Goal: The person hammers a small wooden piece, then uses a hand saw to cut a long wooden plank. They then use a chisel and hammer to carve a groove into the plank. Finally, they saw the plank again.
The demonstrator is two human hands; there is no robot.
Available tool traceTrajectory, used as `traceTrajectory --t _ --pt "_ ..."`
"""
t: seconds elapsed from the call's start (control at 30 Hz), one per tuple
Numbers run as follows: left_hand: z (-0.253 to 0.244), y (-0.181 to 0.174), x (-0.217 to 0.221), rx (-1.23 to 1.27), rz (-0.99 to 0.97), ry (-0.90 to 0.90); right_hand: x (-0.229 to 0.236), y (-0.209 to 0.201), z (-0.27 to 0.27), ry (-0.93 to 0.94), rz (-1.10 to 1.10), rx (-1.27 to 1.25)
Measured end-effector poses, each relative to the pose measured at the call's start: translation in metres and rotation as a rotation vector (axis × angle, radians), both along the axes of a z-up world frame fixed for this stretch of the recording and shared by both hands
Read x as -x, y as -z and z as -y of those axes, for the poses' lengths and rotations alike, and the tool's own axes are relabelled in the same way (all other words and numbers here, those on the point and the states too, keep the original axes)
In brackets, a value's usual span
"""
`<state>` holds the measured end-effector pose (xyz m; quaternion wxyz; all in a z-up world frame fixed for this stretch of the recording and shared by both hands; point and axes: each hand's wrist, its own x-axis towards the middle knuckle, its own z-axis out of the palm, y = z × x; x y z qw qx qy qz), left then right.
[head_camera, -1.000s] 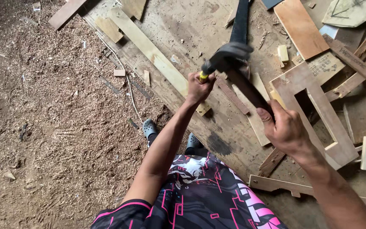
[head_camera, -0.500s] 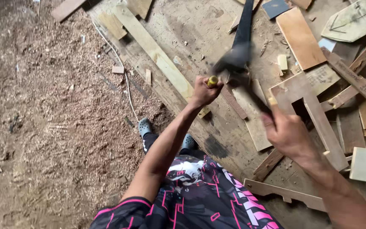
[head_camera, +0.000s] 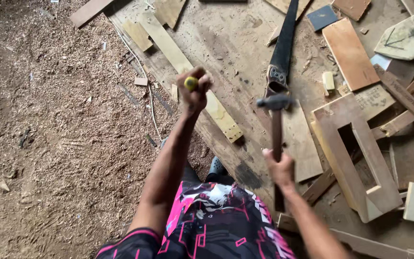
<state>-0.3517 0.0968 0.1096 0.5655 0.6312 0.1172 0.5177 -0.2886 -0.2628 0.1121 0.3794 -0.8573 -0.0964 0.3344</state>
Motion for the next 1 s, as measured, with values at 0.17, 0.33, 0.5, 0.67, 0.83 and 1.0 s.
traceTrajectory --t 0.17,0.33,0.5,0.67,0.83,1.0 --pt "0.012 -0.04 0.063 -0.207 -0.092 -0.149 0.028 0.058 -0.034 0.146 -0.152 -0.14" --pt "0.024 -0.046 0.125 -0.119 -0.221 -0.162 0.04 0.084 -0.08 0.232 -0.261 -0.244" --pt "0.005 -0.022 0.179 -0.127 -0.316 -0.333 0.04 0.087 -0.098 0.253 -0.177 -0.217" --pt "-0.038 -0.008 0.203 -0.033 -0.313 -0.338 0.047 0.083 -0.14 0.36 -0.261 -0.247" --pt "-0.074 -0.024 0.225 0.028 -0.349 -0.318 0.059 0.087 -0.209 0.261 -0.172 -0.203" --pt "-0.144 -0.034 0.229 0.08 -0.219 -0.29 0.06 0.089 -0.288 0.295 -0.248 -0.298"
